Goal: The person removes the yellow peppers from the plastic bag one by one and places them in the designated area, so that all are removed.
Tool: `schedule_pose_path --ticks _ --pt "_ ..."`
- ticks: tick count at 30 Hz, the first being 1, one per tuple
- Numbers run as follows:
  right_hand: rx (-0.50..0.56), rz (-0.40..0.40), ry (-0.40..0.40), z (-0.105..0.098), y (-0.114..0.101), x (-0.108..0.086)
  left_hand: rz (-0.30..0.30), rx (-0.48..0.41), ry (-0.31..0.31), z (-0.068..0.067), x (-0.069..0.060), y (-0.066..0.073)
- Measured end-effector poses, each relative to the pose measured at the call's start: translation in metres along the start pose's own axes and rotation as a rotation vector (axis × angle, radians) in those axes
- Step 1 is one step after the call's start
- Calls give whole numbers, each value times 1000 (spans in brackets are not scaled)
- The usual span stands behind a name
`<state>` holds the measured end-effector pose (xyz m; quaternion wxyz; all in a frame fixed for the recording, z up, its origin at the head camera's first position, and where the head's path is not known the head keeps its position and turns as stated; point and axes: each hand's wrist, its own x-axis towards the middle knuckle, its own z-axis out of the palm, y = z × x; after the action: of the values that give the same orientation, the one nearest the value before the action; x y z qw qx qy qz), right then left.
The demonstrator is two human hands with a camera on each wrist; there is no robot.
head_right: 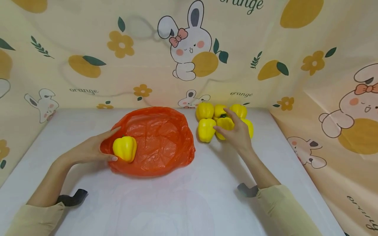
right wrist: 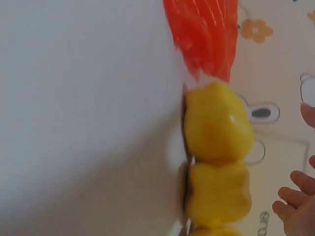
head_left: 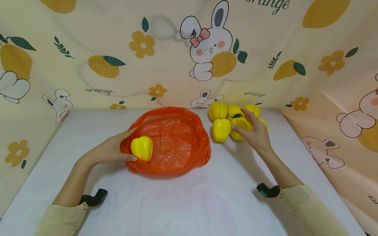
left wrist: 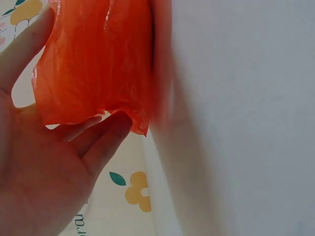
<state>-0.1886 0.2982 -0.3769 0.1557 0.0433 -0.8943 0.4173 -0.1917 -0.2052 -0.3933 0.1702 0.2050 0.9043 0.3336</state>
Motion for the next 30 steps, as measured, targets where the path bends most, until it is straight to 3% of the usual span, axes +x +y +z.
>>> schedule_pose_path --ticks 6,18,30 --pt "39 -26 -69 20 -16 -2 -8 4 1 1 -2 1" --pt "119 -135 -172 61 -42 -4 -80 -1 -1 2 -7 4" --pt "141 -246 -330 104 -71 -7 -59 0 -10 8 -4 -1"
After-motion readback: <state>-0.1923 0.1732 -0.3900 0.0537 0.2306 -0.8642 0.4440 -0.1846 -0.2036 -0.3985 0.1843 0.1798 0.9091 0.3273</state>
